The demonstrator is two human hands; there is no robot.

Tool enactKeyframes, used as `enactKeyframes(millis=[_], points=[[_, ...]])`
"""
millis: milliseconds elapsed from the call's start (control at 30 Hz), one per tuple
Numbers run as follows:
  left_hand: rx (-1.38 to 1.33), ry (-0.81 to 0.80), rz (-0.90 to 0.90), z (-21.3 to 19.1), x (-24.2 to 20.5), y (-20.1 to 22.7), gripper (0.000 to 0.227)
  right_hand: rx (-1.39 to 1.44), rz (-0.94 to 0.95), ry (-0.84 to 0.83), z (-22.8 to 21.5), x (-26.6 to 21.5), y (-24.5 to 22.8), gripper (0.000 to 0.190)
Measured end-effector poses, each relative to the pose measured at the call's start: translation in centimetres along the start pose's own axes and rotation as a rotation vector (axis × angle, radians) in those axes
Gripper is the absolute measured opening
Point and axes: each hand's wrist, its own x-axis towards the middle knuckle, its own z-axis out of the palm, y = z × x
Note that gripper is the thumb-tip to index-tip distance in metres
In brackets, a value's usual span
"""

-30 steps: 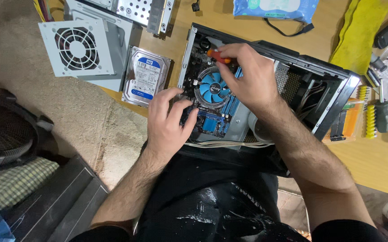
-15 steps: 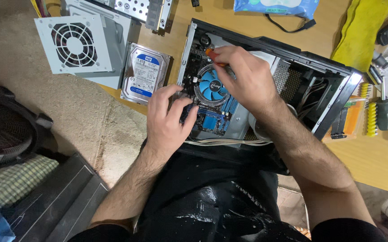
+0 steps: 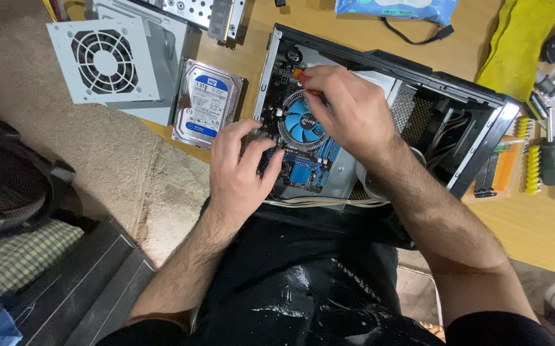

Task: The person places a motherboard with a blue CPU cooler into an open computer case and secures it using a screwdriver and screws. The person repeatedly picks up screws, aligns the board, and tightens screws at multiple mounting points.

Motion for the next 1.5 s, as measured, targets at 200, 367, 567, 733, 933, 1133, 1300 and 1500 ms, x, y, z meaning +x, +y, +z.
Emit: enactKeyframes(millis=[200,367,567,733,933,1133,1300,1500], points=[[-0.006,0.0,0.001,0.0,0.0,0.0,0.02,-0.026,-0.016,-0.001,0.1,0.3,0.2,0.016],[-0.003,-0.003,0.005,0.0,0.1,-0.1,0.02,-0.024,-0.025,-0.007,0.1,0.5,0.5,0.021],[-0.009,-0.002,-0.006,0.0,0.0,-0.1,0.019,-0.034,-0.013,-0.006,0.1,0.8,0.8,0.021],[-0.005,-0.006,-0.071,2.3,-0.4,-1.9,0.031,-0.096,-0.05,-0.022,0.1,1.4,1.2,0.02],[-0.026,-0.034,-0.057,1.2,6.7,-3.3,0.039,-0.083,-0.061,-0.053,-1.6,2.7,0.1,0.025],[0.035,-0.079,0.028,2.5,10.5,-3.3,0.053,-0.165,-0.086,-0.075,-0.9,1.9,0.8,0.017],[0.014,-0.032,0.031,3.1,10.5,-3.0,0.039,-0.141,-0.08,-0.067,-1.1,1.6,0.4,0.019],[0.058,-0.018,0.045,3.6,10.5,-3.1,0.03,-0.106,-0.116,-0.07,-1.8,2.3,0.3,0.015]])
